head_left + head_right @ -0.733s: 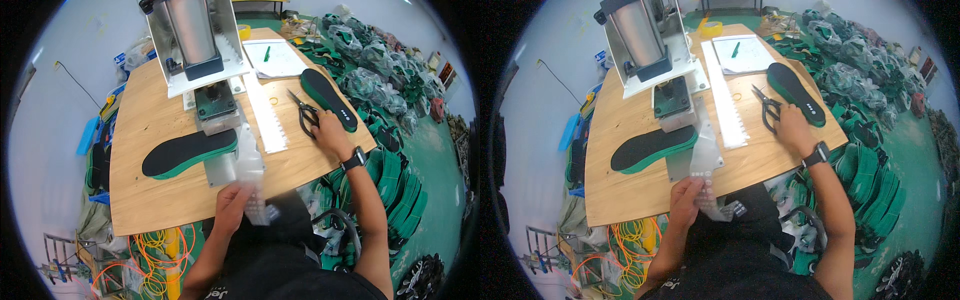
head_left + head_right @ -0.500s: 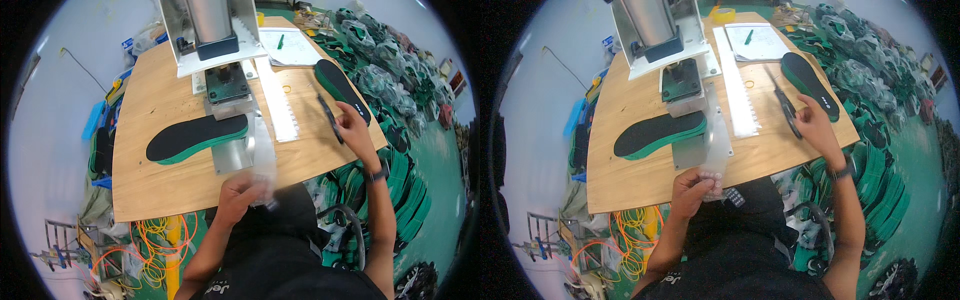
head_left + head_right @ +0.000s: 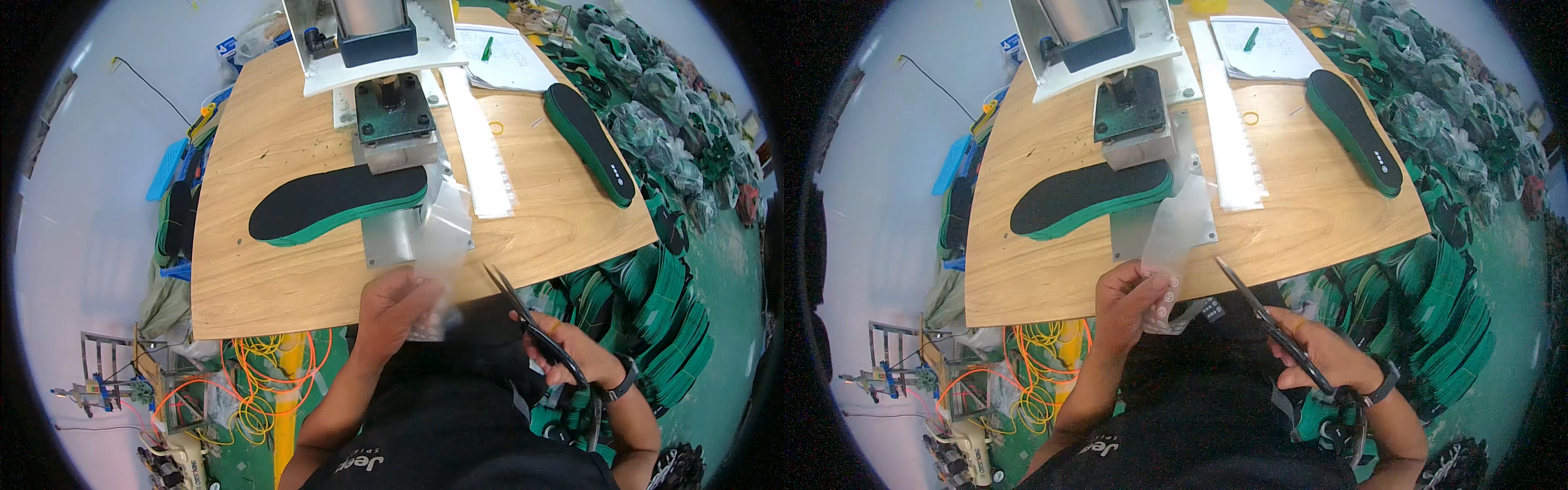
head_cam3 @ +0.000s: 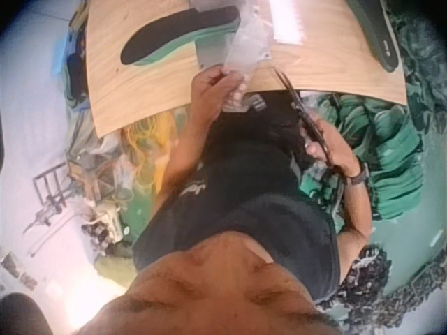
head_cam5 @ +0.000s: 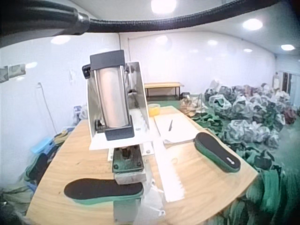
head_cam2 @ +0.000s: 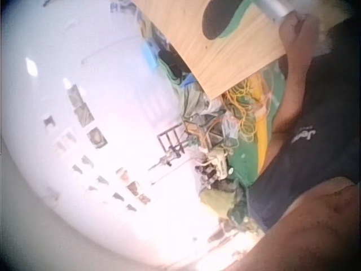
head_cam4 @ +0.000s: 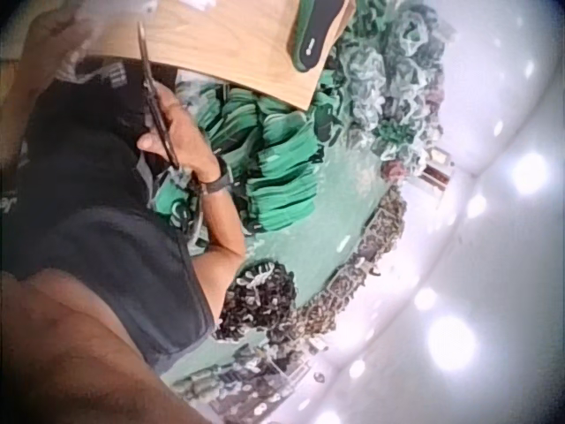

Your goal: The person cuts small stickers from a plastic sheet using scissors and applies them to the heel area of shoe insoles. They use a pneumatic press machine to secure each sticker onto the insole before placing the finished item aside in a stack.

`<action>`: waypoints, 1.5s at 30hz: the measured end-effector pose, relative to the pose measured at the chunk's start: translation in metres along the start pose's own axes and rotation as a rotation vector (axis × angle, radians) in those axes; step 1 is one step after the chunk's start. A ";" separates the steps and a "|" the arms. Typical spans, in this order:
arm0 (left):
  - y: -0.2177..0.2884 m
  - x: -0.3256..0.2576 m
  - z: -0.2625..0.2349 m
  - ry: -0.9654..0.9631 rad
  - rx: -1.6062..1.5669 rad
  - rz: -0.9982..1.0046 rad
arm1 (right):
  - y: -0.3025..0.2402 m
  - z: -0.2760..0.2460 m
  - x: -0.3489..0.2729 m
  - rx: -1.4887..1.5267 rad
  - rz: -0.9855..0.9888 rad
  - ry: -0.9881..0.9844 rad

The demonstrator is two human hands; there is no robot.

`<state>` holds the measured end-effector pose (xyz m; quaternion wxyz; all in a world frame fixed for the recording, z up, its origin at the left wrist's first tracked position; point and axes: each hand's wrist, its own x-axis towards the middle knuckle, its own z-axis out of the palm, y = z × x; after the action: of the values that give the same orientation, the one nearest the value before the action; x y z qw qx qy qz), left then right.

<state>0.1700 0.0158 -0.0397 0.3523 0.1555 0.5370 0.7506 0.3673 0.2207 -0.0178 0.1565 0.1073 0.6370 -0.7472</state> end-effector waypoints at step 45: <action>0.011 -0.017 0.028 -0.099 0.185 0.271 | -0.063 -0.017 0.062 -0.835 -0.745 0.627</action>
<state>0.1954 0.0216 -0.0170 0.2581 0.2952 0.5599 0.7299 0.2857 0.2399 0.0147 -0.2787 0.0224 0.8844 -0.3737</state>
